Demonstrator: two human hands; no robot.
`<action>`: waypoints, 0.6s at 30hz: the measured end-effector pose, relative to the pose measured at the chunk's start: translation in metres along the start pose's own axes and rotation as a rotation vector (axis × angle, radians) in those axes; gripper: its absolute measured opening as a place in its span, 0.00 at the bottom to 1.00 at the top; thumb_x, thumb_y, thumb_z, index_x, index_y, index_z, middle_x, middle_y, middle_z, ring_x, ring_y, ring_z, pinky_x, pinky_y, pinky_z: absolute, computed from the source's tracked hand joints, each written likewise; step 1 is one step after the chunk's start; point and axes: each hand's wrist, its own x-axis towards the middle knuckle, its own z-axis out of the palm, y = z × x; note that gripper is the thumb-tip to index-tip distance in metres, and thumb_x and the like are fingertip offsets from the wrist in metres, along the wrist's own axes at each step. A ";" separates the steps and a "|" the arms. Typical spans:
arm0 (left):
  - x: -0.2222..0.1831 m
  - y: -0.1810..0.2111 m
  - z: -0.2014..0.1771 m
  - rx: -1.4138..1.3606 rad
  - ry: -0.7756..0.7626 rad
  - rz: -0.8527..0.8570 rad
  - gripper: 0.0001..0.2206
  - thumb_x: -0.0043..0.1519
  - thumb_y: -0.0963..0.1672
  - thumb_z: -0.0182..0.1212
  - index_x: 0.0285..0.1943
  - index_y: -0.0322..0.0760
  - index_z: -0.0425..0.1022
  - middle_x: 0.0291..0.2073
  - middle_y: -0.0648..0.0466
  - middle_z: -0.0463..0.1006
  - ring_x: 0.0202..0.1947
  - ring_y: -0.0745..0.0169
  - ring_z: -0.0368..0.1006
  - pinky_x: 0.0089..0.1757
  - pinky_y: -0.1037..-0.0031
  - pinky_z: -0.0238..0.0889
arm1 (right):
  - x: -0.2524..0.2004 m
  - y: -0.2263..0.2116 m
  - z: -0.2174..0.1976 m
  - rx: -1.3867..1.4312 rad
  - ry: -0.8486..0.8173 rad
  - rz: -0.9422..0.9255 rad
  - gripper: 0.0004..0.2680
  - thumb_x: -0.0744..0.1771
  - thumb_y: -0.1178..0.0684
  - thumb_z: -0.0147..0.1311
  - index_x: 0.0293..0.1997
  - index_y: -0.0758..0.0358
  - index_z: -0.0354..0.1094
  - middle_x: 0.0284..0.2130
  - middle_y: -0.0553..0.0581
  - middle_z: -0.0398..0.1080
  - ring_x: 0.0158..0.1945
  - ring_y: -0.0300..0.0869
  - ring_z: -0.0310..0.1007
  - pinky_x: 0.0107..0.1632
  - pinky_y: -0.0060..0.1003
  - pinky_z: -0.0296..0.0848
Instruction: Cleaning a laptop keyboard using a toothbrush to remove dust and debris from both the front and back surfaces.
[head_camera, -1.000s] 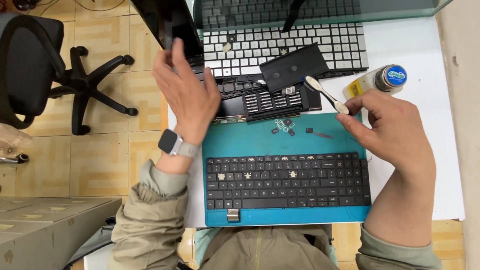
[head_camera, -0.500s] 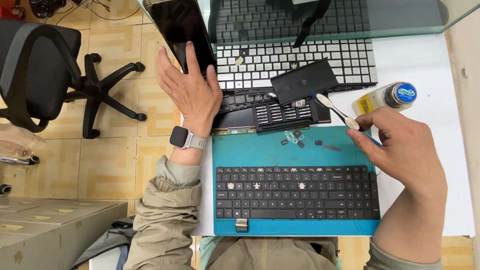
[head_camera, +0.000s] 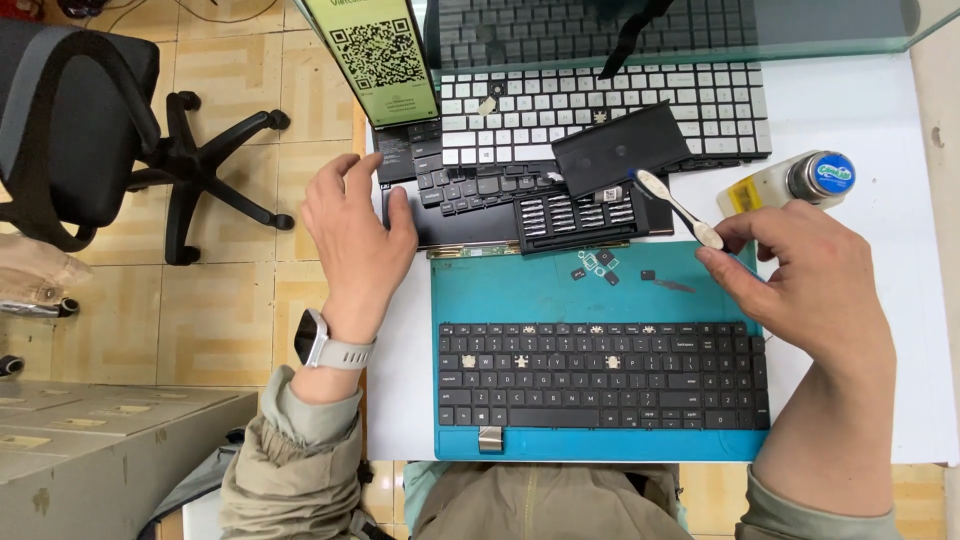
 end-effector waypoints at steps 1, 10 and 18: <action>-0.008 -0.001 -0.002 0.001 -0.004 -0.002 0.18 0.62 0.44 0.58 0.61 0.37 0.74 0.54 0.42 0.70 0.54 0.39 0.65 0.50 0.52 0.55 | 0.001 -0.002 0.000 0.002 -0.004 0.000 0.08 0.68 0.41 0.60 0.45 0.49 0.76 0.38 0.43 0.76 0.40 0.42 0.71 0.40 0.43 0.69; -0.058 0.013 -0.011 -0.092 -0.113 -0.036 0.13 0.64 0.44 0.59 0.56 0.39 0.77 0.53 0.46 0.73 0.55 0.44 0.67 0.52 0.54 0.58 | 0.004 -0.006 0.006 0.127 -0.178 -0.067 0.10 0.68 0.45 0.58 0.50 0.56 0.71 0.42 0.48 0.77 0.40 0.45 0.75 0.44 0.44 0.69; -0.067 0.029 -0.031 -0.243 -0.114 -0.039 0.09 0.69 0.39 0.53 0.54 0.36 0.77 0.46 0.49 0.77 0.47 0.47 0.70 0.49 0.62 0.63 | -0.005 -0.034 0.002 0.188 -0.411 -0.153 0.07 0.67 0.43 0.54 0.45 0.49 0.72 0.32 0.44 0.78 0.29 0.46 0.74 0.33 0.42 0.69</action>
